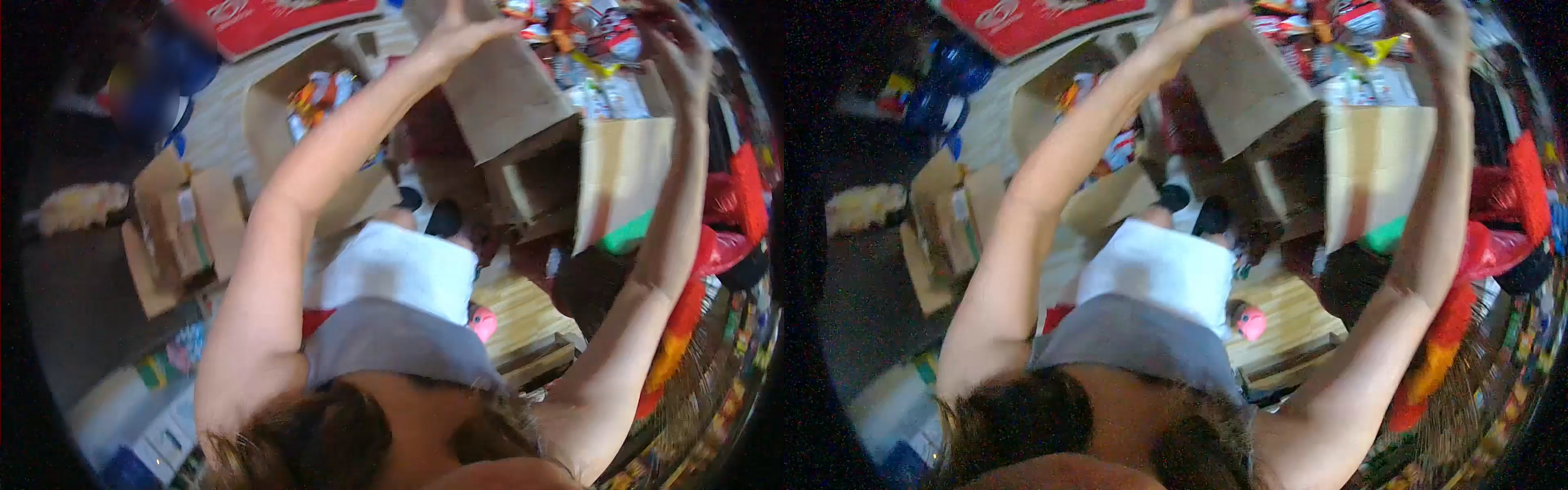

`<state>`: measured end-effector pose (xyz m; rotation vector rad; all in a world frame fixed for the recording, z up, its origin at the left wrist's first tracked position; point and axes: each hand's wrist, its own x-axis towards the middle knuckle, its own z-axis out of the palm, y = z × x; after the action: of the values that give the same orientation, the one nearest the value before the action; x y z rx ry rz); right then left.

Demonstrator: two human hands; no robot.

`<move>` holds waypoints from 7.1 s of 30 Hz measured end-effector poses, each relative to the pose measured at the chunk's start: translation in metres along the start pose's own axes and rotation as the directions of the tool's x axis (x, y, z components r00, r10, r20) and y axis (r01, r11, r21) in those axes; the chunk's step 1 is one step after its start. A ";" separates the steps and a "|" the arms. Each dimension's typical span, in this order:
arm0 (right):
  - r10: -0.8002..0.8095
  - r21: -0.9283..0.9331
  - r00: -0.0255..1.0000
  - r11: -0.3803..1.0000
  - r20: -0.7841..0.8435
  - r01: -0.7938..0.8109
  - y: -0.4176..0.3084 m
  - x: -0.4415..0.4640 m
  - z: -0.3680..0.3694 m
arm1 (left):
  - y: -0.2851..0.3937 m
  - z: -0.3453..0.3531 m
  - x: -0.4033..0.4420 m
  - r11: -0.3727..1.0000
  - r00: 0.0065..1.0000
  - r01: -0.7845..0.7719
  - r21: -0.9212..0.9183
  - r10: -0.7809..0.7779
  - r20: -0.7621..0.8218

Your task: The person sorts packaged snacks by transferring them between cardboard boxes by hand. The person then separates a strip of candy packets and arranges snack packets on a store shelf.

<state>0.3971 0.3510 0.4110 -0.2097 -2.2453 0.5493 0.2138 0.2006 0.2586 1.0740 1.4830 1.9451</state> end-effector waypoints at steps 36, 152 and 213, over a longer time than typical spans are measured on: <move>0.258 -0.372 0.441 0.907 0.860 0.196 0.155 -0.058 0.158 | -0.204 -0.240 -0.128 0.689 0.807 0.569 0.448 -0.572 -0.145; 0.034 0.200 0.960 0.976 0.277 -0.092 -0.055 -0.040 0.402 | -0.224 -0.333 -0.113 0.416 0.607 0.343 -0.842 -0.782 -0.139; 0.155 0.411 0.945 0.871 0.289 -0.268 -0.076 -0.025 0.145 | -0.005 -0.112 -0.103 0.701 0.944 0.315 -0.640 -0.160 0.289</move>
<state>0.3081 0.2292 0.3433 -0.1598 -2.2718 1.2547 0.1836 0.0595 0.2101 0.6723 0.6339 1.8663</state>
